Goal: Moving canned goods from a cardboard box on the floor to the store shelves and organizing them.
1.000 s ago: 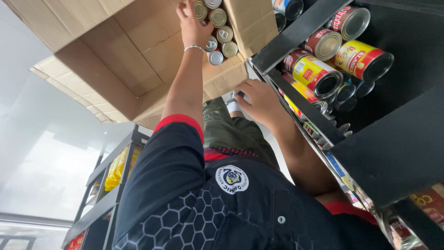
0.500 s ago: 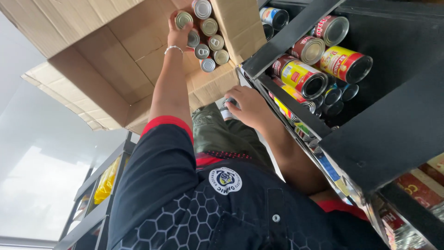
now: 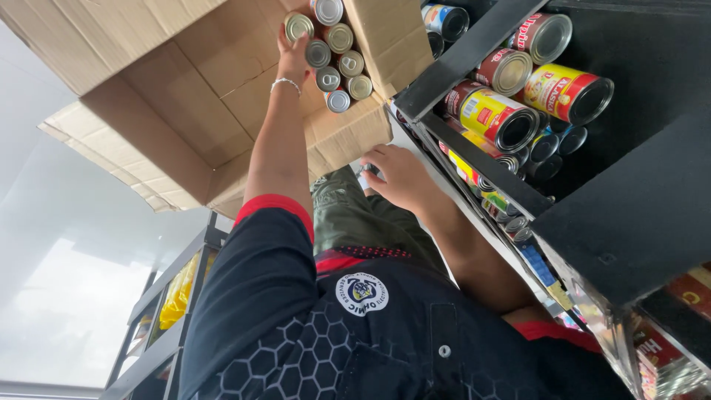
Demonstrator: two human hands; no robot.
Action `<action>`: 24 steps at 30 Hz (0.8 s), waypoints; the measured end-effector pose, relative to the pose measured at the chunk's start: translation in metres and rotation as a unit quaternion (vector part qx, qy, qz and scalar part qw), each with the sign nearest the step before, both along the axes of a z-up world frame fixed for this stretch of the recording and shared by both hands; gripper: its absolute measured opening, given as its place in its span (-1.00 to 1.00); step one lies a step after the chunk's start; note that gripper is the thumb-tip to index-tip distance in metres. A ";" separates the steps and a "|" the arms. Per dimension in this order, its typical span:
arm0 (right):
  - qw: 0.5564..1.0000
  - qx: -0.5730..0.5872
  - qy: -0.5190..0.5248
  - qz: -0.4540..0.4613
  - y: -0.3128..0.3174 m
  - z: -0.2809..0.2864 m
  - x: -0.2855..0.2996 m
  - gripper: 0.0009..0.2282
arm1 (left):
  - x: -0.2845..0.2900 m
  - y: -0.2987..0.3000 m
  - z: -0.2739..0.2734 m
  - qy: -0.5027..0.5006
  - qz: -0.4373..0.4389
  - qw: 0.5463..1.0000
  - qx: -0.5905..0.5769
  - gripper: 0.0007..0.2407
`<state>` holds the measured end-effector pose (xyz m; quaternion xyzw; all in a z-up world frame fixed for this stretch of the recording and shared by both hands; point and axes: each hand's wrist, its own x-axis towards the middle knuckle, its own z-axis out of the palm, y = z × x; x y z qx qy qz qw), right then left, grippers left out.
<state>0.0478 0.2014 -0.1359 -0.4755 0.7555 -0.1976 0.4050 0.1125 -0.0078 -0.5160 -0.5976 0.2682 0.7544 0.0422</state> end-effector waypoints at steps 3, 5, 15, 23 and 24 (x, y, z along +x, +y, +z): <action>1.000 0.006 0.002 -0.006 0.001 0.003 0.000 -0.84 | -0.001 0.017 -0.034 -0.012 -0.042 0.996 -0.078 -0.31; 1.000 0.004 -0.004 -0.016 0.001 0.006 -0.002 -0.83 | 0.004 0.031 -0.111 0.175 0.017 0.963 -0.203 -0.29; 0.999 0.021 -0.019 -0.020 0.009 0.022 0.000 -0.85 | 0.003 0.076 0.013 -0.087 -0.154 0.954 -0.242 -0.30; 0.998 -0.053 0.030 -0.008 0.032 0.052 0.011 -0.83 | 0.053 0.126 0.190 0.053 -0.404 0.874 -0.264 -0.61; 0.997 -0.063 0.036 -0.005 0.037 0.061 0.014 -0.83 | 0.057 0.130 0.209 0.054 -0.401 0.872 -0.275 -0.61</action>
